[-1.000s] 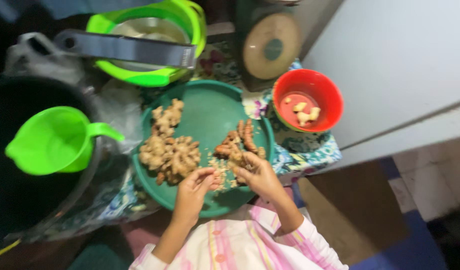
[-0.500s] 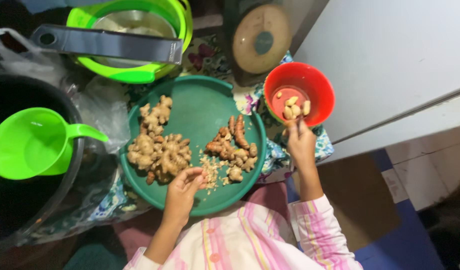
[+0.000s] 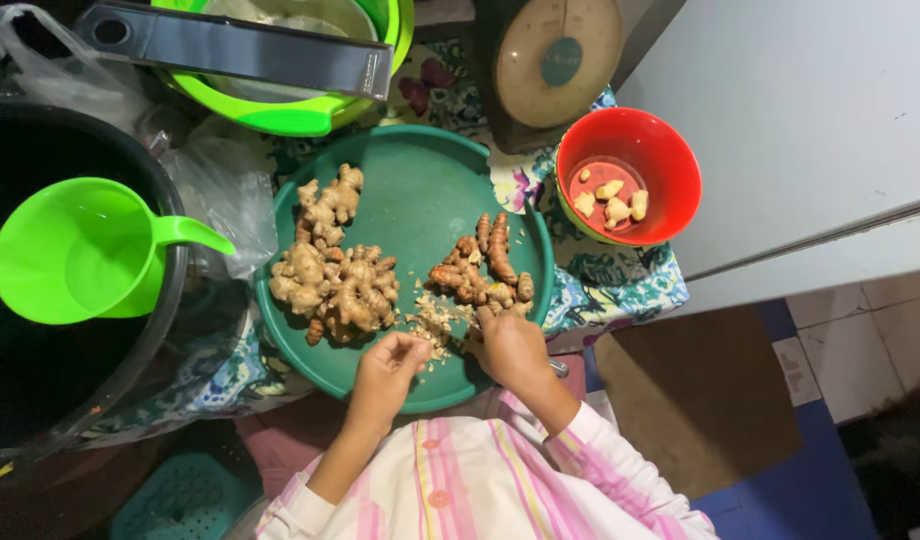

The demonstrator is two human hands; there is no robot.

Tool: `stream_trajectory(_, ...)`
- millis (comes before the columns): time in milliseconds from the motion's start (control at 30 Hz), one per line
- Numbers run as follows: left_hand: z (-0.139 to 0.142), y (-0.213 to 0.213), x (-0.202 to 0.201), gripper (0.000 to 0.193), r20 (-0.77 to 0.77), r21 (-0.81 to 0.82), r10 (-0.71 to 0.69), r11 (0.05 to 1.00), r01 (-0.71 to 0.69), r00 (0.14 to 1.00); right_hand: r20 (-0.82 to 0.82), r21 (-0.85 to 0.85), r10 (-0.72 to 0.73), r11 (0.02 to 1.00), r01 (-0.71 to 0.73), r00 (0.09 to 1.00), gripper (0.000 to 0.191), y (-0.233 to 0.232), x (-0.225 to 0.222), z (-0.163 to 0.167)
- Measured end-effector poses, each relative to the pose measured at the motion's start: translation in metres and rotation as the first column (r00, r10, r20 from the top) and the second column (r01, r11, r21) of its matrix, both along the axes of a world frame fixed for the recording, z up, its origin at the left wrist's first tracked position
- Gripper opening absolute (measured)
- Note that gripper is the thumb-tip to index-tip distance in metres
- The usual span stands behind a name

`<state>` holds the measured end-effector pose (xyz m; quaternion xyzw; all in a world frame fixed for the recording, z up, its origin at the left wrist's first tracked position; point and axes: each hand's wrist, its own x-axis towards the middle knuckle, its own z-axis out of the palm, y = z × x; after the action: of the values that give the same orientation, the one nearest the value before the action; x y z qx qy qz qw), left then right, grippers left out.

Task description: The person sits at a table with a large tray of ginger and turmeric rhizomes and uses a small knife to peel the skin off pieces one at a time, breaking off knobs and placing the peeled pieces into a red bowl while discarding peels on the tray.

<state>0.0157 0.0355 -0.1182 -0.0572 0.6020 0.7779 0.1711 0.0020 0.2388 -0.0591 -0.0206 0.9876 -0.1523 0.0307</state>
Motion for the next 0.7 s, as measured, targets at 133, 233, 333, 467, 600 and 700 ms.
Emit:
stream_trajectory(133,0.007,0.009,0.000,0.026,0.153,0.069,-0.047,0.997,0.037,0.987,-0.094,-0.347,0.025,0.936,-0.056,0.995,0.046,0.001,0.002,0.022)
stream_trajectory(233,0.018,0.011,-0.001,0.032,0.259,0.269,-0.089,0.963,0.017,0.962,-0.198,-0.479,0.093,0.860,-0.179,0.976,0.051,-0.013,0.013,0.044)
stream_trajectory(333,0.030,0.008,-0.009,0.037,0.143,0.405,-0.054,0.914,-0.008,0.988,-0.275,-0.577,0.210,0.744,-0.336,0.938,0.058,-0.023,0.024,0.063)
stream_trajectory(467,0.048,-0.009,-0.016,0.034,0.175,0.534,-0.077,0.845,-0.029,0.982,0.229,-0.730,0.038,0.668,0.145,0.973,0.052,-0.013,0.021,0.070)
stream_trajectory(600,0.059,-0.016,-0.014,0.038,0.133,0.598,-0.081,0.801,-0.015,0.988,-0.122,-0.573,0.110,0.804,-0.160,0.986,0.052,0.000,0.021,0.052)
stream_trajectory(700,0.065,-0.015,-0.011,0.038,0.088,0.606,-0.092,0.795,0.020,0.992,0.032,-0.748,-0.034,0.662,0.047,0.999,0.045,-0.001,0.026,0.032)
